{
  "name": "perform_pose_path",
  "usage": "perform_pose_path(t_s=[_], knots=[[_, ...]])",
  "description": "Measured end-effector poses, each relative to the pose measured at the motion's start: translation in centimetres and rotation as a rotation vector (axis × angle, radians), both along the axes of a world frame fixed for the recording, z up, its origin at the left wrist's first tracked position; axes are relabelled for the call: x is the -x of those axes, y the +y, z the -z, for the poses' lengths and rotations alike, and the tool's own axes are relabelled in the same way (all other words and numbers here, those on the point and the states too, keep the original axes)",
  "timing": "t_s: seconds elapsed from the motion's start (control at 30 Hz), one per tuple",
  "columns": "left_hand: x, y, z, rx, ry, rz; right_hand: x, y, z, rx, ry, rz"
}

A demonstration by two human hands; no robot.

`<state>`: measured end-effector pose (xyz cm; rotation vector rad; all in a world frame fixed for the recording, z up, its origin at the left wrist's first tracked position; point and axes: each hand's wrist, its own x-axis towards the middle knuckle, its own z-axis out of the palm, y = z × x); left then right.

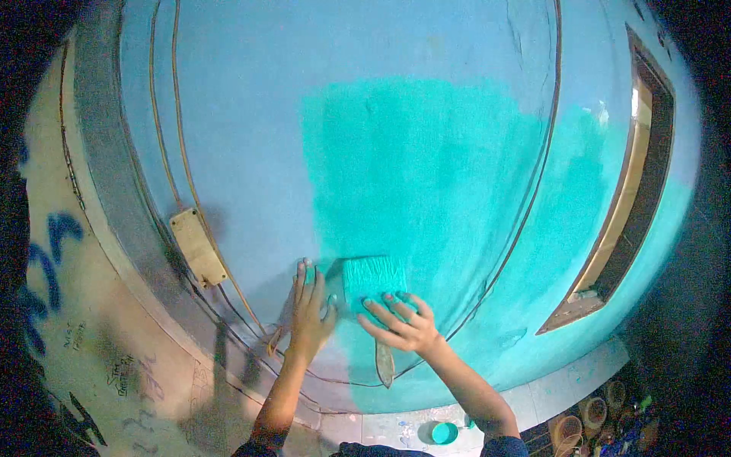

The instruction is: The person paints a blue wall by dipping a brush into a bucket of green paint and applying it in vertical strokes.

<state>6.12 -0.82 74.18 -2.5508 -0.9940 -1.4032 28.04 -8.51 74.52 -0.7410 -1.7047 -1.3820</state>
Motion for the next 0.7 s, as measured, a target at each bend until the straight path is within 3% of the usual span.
perform_pose_path(t_s=[0.17, 0.33, 0.47, 0.6, 0.7], knots=[[0.0, 0.5, 0.6, -0.033, -0.011, -0.012, -0.1, 2.0, -4.3, -0.024, 0.069, 0.039], [0.4, -0.8, -1.0, 0.050, 0.003, 0.016, 0.2, 1.4, 3.0, 0.044, 0.030, 0.056], [0.1, -0.3, -0.2, 0.010, -0.008, -0.022, 0.3, -1.0, 8.9, 0.239, -0.002, 0.056], [-0.2, -0.1, 0.3, -0.007, -0.033, -0.005, 0.2, -1.4, 7.9, 0.220, 0.013, -0.019], [0.1, -0.1, 0.1, 0.027, 0.007, 0.004, -0.4, -0.4, 2.5, 0.058, 0.032, 0.024]])
